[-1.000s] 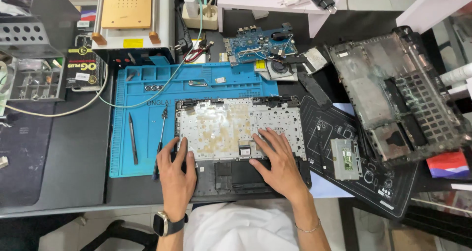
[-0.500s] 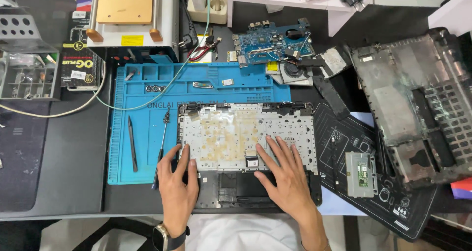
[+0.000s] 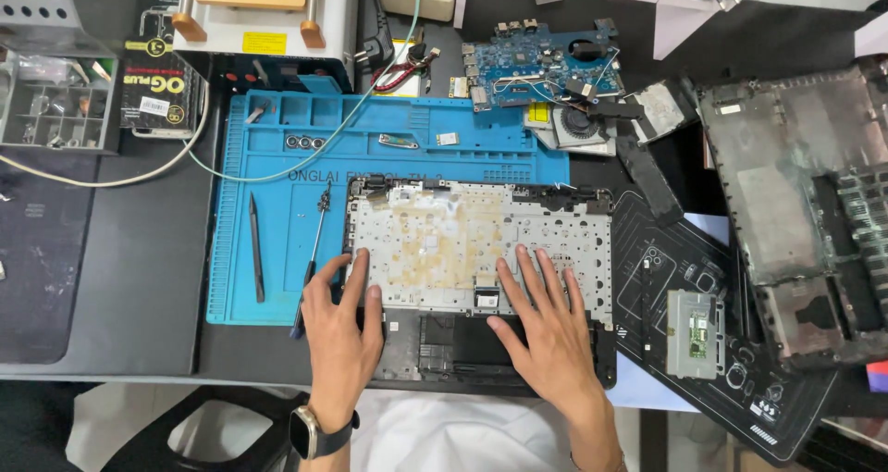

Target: The person uses a screwdriver to remove screws from the metal shielding of a disassembled laptop. They then lift the motherboard out of the chassis and place it back down, followed by connecting a small ribbon cable to the board.

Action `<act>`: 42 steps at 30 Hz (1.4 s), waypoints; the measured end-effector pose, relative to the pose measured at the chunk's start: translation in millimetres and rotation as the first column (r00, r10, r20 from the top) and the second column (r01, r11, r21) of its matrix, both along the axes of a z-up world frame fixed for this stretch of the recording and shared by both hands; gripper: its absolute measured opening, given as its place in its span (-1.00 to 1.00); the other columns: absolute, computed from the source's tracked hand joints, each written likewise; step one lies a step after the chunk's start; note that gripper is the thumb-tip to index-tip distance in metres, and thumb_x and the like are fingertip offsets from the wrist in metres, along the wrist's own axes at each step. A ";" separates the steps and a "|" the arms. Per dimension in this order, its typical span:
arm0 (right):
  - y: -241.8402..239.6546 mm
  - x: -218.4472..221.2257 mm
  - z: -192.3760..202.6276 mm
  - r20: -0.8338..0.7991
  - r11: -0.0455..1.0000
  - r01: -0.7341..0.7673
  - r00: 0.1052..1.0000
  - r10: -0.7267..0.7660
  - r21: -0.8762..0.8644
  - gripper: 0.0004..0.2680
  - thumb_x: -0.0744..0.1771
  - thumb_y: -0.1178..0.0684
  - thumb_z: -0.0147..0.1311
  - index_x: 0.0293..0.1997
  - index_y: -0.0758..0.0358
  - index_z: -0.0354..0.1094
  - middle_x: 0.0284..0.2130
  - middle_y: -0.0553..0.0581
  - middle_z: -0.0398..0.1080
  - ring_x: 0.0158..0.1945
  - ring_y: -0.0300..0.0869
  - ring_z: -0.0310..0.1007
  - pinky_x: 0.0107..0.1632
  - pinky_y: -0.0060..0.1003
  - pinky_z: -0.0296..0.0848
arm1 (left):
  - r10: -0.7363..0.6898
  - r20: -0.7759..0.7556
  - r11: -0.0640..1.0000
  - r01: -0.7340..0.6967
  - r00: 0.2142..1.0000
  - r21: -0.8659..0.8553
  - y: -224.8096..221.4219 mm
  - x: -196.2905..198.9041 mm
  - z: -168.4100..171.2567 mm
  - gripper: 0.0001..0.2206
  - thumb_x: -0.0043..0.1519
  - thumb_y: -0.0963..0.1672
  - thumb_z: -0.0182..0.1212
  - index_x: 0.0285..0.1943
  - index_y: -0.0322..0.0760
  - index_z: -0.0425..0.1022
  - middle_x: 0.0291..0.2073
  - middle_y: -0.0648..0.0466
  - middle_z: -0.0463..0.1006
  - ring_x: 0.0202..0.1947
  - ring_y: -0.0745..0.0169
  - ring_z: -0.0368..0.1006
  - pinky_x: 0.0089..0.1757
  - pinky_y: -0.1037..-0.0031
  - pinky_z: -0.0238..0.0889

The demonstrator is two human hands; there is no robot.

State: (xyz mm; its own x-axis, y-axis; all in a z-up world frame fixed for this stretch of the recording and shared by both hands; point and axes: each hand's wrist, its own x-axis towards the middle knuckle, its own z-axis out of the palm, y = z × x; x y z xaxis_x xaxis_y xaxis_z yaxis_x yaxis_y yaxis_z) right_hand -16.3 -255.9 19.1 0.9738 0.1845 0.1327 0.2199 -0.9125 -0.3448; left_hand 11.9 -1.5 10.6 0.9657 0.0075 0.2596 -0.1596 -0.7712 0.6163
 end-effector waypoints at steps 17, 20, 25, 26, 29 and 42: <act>-1.3 -2.5 2.9 0.012 0.993 -0.003 1.000 0.002 0.115 -0.44 0.33 -0.16 0.09 0.50 0.14 0.01 0.49 0.23 -0.06 0.52 0.12 -0.09 0.47 0.14 -0.18 | 0.023 0.024 0.996 -0.021 0.999 -0.086 4.1 -4.5 -0.6 -0.61 0.29 -0.18 0.18 0.34 -0.30 0.44 0.19 -0.14 0.40 0.17 -0.16 0.29 0.13 0.13 0.15; -7.3 -13.8 17.4 0.072 0.971 -0.021 0.997 0.004 0.238 -0.48 0.29 -0.06 0.22 0.41 0.18 0.17 0.41 0.24 0.12 0.47 0.11 0.08 0.47 0.09 -0.02 | -0.002 0.079 0.999 0.006 0.997 -0.040 3.7 -13.6 7.5 -0.63 0.28 -0.18 0.21 0.30 -0.28 0.47 0.20 -0.11 0.42 0.20 -0.15 0.31 0.16 0.13 0.16; -21.8 -50.7 18.6 -0.058 0.947 -0.066 0.994 0.088 0.315 -0.66 0.21 -0.04 0.39 0.04 0.15 0.50 -0.05 0.07 0.48 0.10 -0.06 0.44 0.17 -0.17 0.39 | -0.294 0.029 0.956 0.294 0.955 0.012 -0.3 -47.7 18.5 -0.62 0.12 -0.09 0.38 0.14 -0.16 0.56 0.06 0.07 0.49 0.11 0.00 0.37 0.09 0.16 0.16; -20.5 -52.3 21.6 -0.081 0.950 -0.116 0.986 0.145 0.291 -0.68 0.21 -0.03 0.38 0.00 0.19 0.51 -0.11 0.08 0.47 0.02 -0.05 0.43 0.10 -0.14 0.37 | -0.374 0.018 0.927 0.373 0.927 0.025 -4.2 -52.6 20.2 -0.60 0.08 -0.06 0.40 0.12 -0.15 0.57 0.06 0.02 0.47 0.09 -0.02 0.35 0.10 0.11 0.14; -18.1 -52.9 13.4 -0.073 0.952 -0.179 0.977 0.203 0.249 -0.73 0.22 0.00 0.34 -0.06 0.25 0.50 -0.18 0.08 0.46 -0.08 -0.06 0.42 0.00 -0.13 0.33 | -0.426 0.017 0.904 0.424 0.905 0.057 -7.9 -59.0 11.5 -0.62 0.06 -0.04 0.41 0.08 -0.11 0.59 0.07 -0.01 0.45 0.08 -0.03 0.34 0.12 0.07 0.12; -18.5 -49.0 15.3 -0.132 0.940 -0.229 0.954 0.268 0.252 -0.77 0.26 0.02 0.29 -0.12 0.32 0.41 -0.18 0.11 0.39 -0.07 -0.05 0.37 -0.03 -0.14 0.27 | -0.370 -0.033 0.927 0.372 0.928 0.058 -1.9 -60.9 -38.1 -0.66 -0.05 0.00 0.46 -0.11 -0.06 0.61 0.04 0.04 0.49 0.08 0.05 0.40 0.12 0.10 0.12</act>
